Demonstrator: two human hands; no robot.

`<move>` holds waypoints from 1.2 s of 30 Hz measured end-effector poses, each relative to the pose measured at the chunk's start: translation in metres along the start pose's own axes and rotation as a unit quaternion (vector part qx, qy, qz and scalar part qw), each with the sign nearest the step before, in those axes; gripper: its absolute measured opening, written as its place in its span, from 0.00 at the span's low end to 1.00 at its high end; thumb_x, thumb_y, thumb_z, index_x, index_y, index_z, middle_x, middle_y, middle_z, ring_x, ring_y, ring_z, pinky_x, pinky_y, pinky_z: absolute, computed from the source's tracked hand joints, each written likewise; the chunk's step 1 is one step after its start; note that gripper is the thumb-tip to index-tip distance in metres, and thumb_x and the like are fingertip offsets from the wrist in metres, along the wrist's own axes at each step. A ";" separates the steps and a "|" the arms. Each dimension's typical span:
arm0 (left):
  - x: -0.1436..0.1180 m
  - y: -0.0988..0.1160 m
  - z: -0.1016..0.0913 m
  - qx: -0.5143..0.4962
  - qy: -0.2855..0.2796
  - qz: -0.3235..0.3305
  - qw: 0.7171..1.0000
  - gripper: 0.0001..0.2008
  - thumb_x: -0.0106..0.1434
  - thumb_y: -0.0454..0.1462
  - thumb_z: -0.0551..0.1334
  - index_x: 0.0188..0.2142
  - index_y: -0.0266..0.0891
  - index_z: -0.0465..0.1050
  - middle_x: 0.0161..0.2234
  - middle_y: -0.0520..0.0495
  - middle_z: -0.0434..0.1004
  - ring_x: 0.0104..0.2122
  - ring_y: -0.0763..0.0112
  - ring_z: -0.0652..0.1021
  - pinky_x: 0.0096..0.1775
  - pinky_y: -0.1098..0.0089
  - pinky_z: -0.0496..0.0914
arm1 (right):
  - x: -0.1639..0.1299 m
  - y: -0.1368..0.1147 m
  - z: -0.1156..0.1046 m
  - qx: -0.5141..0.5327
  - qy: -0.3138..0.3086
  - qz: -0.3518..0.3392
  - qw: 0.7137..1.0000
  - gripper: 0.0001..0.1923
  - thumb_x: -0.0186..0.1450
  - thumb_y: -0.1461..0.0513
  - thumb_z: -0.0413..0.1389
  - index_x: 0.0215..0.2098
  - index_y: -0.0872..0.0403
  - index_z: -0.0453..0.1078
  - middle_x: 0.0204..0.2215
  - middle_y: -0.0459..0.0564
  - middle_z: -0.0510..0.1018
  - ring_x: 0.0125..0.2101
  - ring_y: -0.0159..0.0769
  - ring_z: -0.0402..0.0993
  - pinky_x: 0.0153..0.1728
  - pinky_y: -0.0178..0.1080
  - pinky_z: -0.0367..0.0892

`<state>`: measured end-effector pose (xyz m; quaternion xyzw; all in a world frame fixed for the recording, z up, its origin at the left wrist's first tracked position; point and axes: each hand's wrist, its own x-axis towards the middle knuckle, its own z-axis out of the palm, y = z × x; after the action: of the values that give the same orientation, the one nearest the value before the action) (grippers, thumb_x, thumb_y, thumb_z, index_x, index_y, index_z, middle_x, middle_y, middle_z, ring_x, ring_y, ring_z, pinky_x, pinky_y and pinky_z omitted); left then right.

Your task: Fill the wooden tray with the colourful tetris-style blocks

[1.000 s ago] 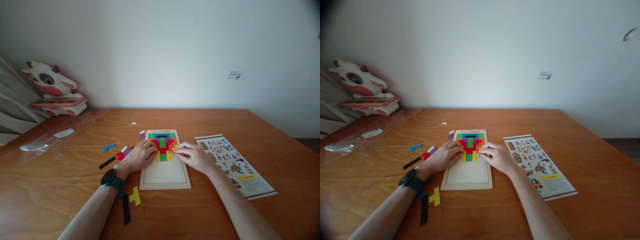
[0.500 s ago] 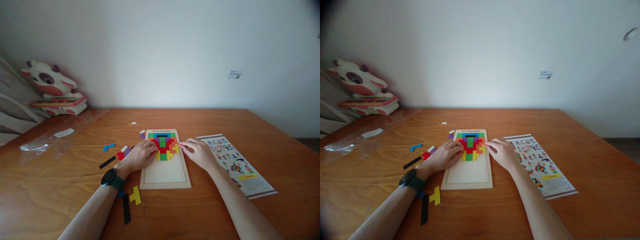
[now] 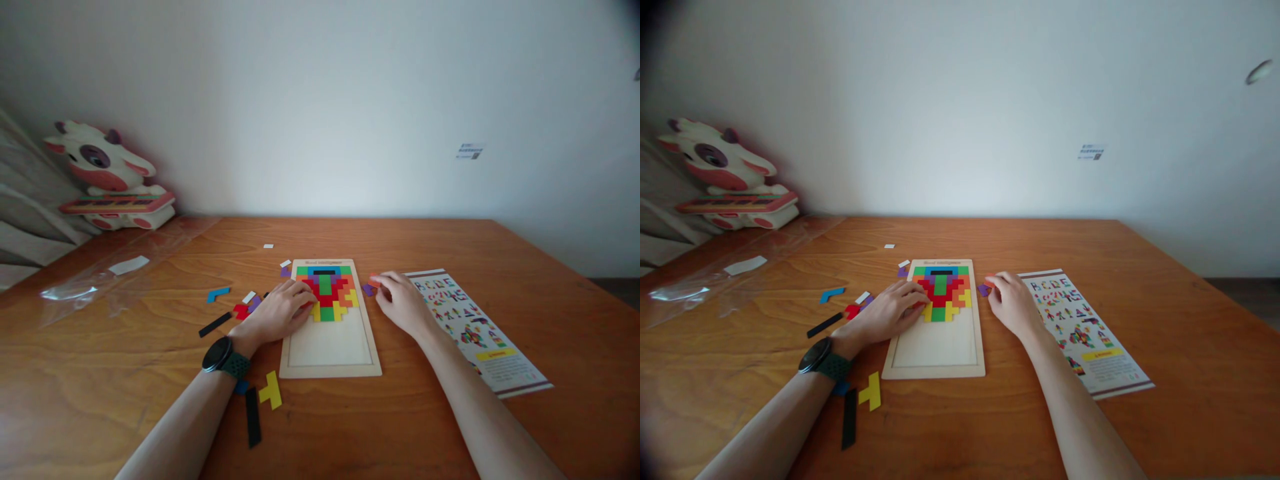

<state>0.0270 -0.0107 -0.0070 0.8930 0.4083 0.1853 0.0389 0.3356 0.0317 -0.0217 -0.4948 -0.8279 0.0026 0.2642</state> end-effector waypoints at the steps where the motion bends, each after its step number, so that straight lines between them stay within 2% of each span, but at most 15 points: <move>1: 0.000 0.000 0.000 0.000 0.000 0.001 1.000 0.10 0.69 0.34 0.57 0.47 0.40 0.74 0.47 0.42 0.75 0.48 0.61 0.74 0.51 0.59 0.71 | 0.000 -0.001 -0.001 0.019 -0.008 -0.033 0.999 0.19 0.65 0.70 0.52 0.52 0.53 0.75 0.48 0.54 0.80 0.48 0.45 0.76 0.51 0.48 0.71; 3: -0.001 0.000 0.000 -0.001 0.000 0.002 1.000 0.10 0.69 0.34 0.57 0.47 0.40 0.74 0.47 0.43 0.75 0.48 0.61 0.74 0.51 0.59 0.71 | 0.001 -0.002 -0.001 0.035 -0.030 -0.085 0.995 0.21 0.66 0.70 0.52 0.53 0.50 0.75 0.51 0.50 0.80 0.51 0.46 0.74 0.53 0.51 0.69; 5: -0.001 0.000 0.000 -0.002 0.001 0.002 1.000 0.10 0.69 0.34 0.57 0.47 0.40 0.74 0.47 0.43 0.75 0.48 0.61 0.74 0.51 0.60 0.71 | 0.001 -0.001 -0.001 0.032 -0.050 -0.102 0.993 0.20 0.67 0.70 0.51 0.53 0.48 0.75 0.51 0.49 0.81 0.51 0.47 0.74 0.53 0.53 0.69; 11: 0.000 0.002 -0.002 -0.002 0.001 0.002 1.000 0.10 0.69 0.34 0.56 0.47 0.40 0.75 0.47 0.42 0.75 0.47 0.60 0.74 0.51 0.59 0.72 | 0.001 0.007 0.003 0.034 -0.039 -0.067 0.996 0.14 0.69 0.65 0.55 0.52 0.51 0.75 0.48 0.54 0.82 0.48 0.48 0.77 0.51 0.54 0.69; 15: 0.000 0.003 -0.003 -0.003 0.001 0.000 1.000 0.10 0.69 0.34 0.57 0.47 0.40 0.75 0.46 0.42 0.75 0.48 0.60 0.74 0.51 0.59 0.72 | 0.001 0.010 0.007 0.062 -0.026 -0.032 0.997 0.12 0.69 0.61 0.58 0.51 0.49 0.75 0.45 0.52 0.83 0.45 0.46 0.78 0.49 0.53 0.70; 20: 0.000 0.004 -0.003 -0.004 0.003 0.000 1.000 0.10 0.68 0.33 0.57 0.46 0.41 0.75 0.46 0.42 0.75 0.47 0.60 0.74 0.51 0.59 0.72 | 0.003 0.006 0.007 0.066 -0.017 -0.041 0.997 0.11 0.72 0.60 0.54 0.48 0.52 0.75 0.44 0.53 0.82 0.44 0.45 0.77 0.48 0.48 0.71; 25: 0.000 0.004 -0.004 -0.004 0.004 -0.005 1.000 0.10 0.68 0.33 0.57 0.46 0.41 0.75 0.46 0.42 0.75 0.48 0.60 0.74 0.51 0.59 0.72 | 0.005 0.003 0.006 0.048 -0.005 -0.043 0.998 0.14 0.74 0.60 0.48 0.43 0.52 0.76 0.40 0.53 0.82 0.41 0.42 0.78 0.46 0.43 0.71; 32: 0.001 0.004 -0.004 -0.010 0.006 -0.009 1.000 0.10 0.69 0.34 0.56 0.46 0.42 0.75 0.46 0.43 0.75 0.47 0.61 0.75 0.51 0.59 0.72 | 0.012 -0.002 0.012 -0.045 0.040 -0.001 0.998 0.14 0.73 0.63 0.46 0.42 0.55 0.75 0.38 0.56 0.81 0.37 0.43 0.79 0.37 0.41 0.69; 36: 0.001 0.003 -0.003 -0.015 0.012 -0.008 1.000 0.10 0.70 0.35 0.56 0.46 0.42 0.75 0.46 0.42 0.75 0.47 0.62 0.75 0.51 0.59 0.72 | 0.011 -0.011 0.006 -0.024 0.056 -0.003 0.998 0.11 0.71 0.62 0.50 0.39 0.53 0.75 0.36 0.54 0.82 0.33 0.41 0.78 0.35 0.40 0.68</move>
<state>0.0288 -0.0127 -0.0032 0.8868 0.4130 0.2016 0.0491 0.3202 0.0369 -0.0190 -0.4981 -0.8130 -0.0462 0.2981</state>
